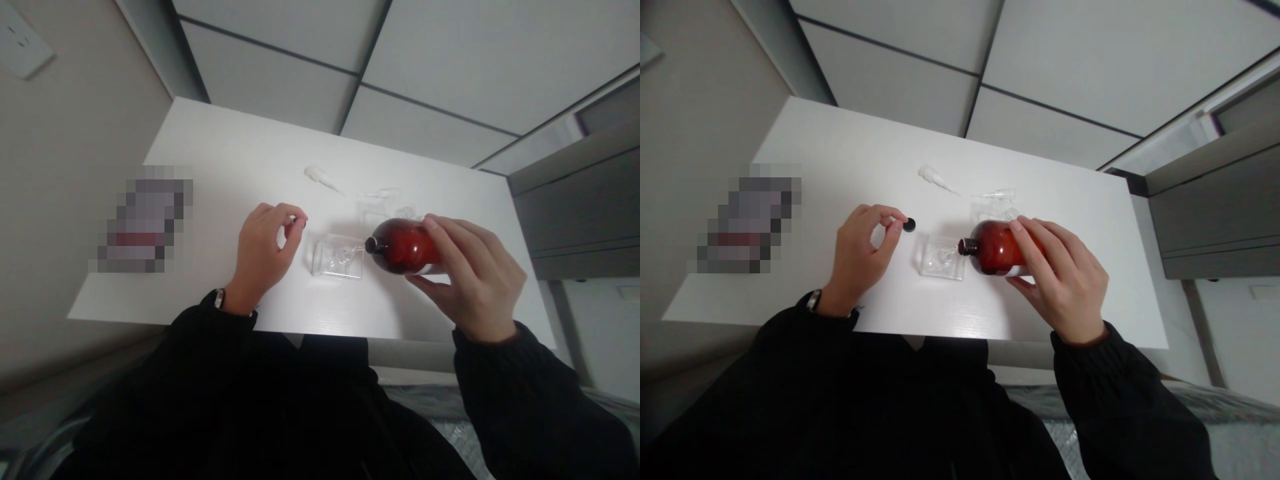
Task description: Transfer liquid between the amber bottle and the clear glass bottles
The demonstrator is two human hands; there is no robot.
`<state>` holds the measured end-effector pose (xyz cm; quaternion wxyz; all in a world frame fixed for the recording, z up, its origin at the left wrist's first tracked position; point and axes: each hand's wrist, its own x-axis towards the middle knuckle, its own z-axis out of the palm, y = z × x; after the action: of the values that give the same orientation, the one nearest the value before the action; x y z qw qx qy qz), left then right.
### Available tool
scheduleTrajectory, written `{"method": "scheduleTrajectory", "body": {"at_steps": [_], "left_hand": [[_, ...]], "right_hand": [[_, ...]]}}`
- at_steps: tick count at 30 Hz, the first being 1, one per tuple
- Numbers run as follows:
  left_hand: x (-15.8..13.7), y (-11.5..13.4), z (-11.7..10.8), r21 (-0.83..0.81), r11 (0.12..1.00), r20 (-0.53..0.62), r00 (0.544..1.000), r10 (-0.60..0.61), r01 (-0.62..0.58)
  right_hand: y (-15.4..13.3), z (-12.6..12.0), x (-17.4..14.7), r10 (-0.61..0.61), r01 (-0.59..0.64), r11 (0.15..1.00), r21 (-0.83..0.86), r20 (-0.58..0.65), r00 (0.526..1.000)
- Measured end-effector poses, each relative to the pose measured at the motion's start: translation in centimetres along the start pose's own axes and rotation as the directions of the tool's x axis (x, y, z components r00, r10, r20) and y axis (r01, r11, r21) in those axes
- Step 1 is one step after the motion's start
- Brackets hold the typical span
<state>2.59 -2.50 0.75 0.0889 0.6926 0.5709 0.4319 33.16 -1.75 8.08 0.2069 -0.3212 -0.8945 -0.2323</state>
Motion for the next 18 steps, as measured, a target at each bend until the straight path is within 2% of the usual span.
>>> {"method": "scheduleTrajectory", "body": {"at_steps": [18], "left_hand": [[-0.09, -0.34, 0.12, 0.013, 1.000, -0.013, 1.000, 0.024, -0.024]], "right_hand": [[0.29, -0.71, 0.38, 0.013, -0.012, 1.000, 0.006, -0.045, 0.999]]}}
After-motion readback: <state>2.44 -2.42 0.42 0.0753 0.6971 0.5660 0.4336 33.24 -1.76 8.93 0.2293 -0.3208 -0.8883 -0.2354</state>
